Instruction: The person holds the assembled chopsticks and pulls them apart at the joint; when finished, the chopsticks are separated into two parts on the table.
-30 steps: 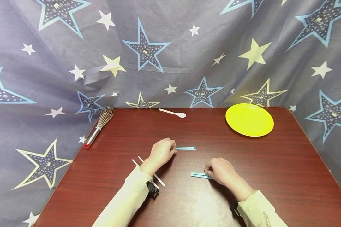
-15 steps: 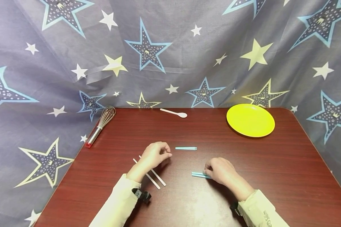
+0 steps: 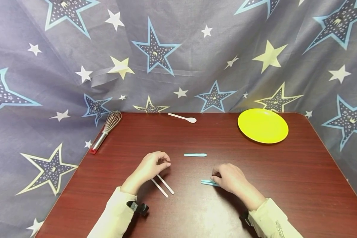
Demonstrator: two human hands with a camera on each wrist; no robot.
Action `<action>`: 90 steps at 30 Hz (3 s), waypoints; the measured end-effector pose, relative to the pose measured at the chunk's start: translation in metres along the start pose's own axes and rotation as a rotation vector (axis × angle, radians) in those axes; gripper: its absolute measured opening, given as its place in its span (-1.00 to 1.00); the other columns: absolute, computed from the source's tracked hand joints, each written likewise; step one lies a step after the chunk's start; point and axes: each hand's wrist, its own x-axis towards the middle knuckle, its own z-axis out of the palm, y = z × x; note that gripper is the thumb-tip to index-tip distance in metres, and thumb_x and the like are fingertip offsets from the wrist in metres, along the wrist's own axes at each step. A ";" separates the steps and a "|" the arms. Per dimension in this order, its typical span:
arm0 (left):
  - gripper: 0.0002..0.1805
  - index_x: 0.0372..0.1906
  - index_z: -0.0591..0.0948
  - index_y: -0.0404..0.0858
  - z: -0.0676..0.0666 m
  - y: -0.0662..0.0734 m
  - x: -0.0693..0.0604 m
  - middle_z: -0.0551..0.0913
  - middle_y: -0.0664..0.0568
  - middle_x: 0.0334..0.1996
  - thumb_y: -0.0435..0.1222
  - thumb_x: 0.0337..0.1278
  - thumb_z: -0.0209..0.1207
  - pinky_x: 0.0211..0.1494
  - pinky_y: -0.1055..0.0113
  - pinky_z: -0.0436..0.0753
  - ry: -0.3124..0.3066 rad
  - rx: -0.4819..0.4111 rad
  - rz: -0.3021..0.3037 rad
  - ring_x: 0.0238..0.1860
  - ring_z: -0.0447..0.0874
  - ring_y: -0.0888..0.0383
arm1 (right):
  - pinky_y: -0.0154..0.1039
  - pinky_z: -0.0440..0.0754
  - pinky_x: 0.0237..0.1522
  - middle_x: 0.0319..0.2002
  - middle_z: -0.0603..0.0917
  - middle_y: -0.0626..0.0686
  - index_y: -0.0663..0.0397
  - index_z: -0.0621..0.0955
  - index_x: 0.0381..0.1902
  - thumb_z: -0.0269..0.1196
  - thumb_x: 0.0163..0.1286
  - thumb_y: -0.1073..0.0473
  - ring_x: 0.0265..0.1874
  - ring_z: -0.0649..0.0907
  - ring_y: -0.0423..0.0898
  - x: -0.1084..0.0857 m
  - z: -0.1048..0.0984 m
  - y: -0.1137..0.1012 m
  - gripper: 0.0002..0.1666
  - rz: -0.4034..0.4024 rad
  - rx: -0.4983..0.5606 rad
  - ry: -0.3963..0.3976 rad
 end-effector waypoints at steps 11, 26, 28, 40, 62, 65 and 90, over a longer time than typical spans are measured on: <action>-0.88 -0.33 0.66 -0.13 -0.009 -0.017 -0.011 0.58 0.20 -0.45 -0.27 0.04 0.38 -0.21 0.22 0.52 -0.008 0.007 0.004 -0.35 0.60 0.14 | -0.06 0.59 -0.28 -0.44 0.66 -0.20 -0.16 0.68 -0.43 0.41 0.16 0.12 -0.36 0.67 -0.07 0.002 0.002 0.000 -0.92 -0.064 0.011 0.067; -0.86 -0.39 0.68 -0.08 -0.018 -0.036 -0.023 0.60 0.07 -0.38 -0.33 -0.07 0.42 -0.21 0.09 0.53 -0.027 0.181 0.007 -0.24 0.53 0.02 | -0.07 0.58 -0.26 -0.44 0.64 -0.22 -0.15 0.68 -0.41 0.40 0.18 0.13 -0.35 0.66 -0.08 0.002 0.004 0.000 -0.94 -0.090 0.019 0.072; -0.84 -0.38 0.69 -0.10 -0.018 -0.038 -0.024 0.59 0.05 -0.36 -0.36 -0.10 0.42 -0.22 0.07 0.53 -0.024 0.194 0.010 -0.23 0.52 -0.01 | -0.07 0.58 -0.26 -0.44 0.64 -0.22 -0.15 0.68 -0.41 0.40 0.18 0.13 -0.35 0.66 -0.08 0.002 0.004 0.000 -0.93 -0.090 0.023 0.072; -0.78 -0.40 0.67 -0.12 -0.009 -0.045 -0.023 0.57 0.03 -0.33 -0.38 -0.24 0.47 -0.23 0.04 0.54 -0.031 0.253 0.018 -0.23 0.52 -0.05 | -0.07 0.58 -0.26 -0.44 0.64 -0.21 -0.13 0.69 -0.40 0.41 0.17 0.15 -0.35 0.66 -0.08 0.000 0.004 0.001 -0.93 -0.097 0.031 0.083; -0.74 -0.53 0.61 -0.06 0.005 -0.036 -0.019 0.48 0.07 -0.42 -0.43 -0.31 0.45 -0.37 0.09 0.49 -0.025 0.419 0.070 -0.29 0.50 -0.04 | -0.07 0.57 -0.24 -0.43 0.64 -0.23 -0.15 0.68 -0.39 0.39 0.20 0.14 -0.32 0.65 -0.08 0.001 0.004 0.002 -0.94 -0.099 0.035 0.073; -0.76 -0.54 0.60 -0.06 0.006 -0.033 -0.018 0.46 0.06 -0.44 -0.42 -0.26 0.43 -0.36 0.11 0.47 -0.035 0.451 0.070 -0.29 0.49 -0.05 | -0.07 0.57 -0.25 -0.43 0.63 -0.24 -0.15 0.68 -0.40 0.39 0.20 0.14 -0.33 0.65 -0.09 0.000 0.003 0.002 -0.94 -0.100 0.038 0.077; -0.73 -0.58 0.50 -0.10 0.009 -0.028 -0.015 0.42 0.03 -0.46 -0.46 -0.18 0.36 -0.36 0.12 0.49 -0.046 0.532 0.107 -0.31 0.49 -0.05 | -0.09 0.57 -0.28 -0.45 0.62 -0.27 -0.18 0.67 -0.41 0.38 0.22 0.12 -0.36 0.64 -0.11 -0.002 0.003 0.005 -0.94 -0.104 0.040 0.083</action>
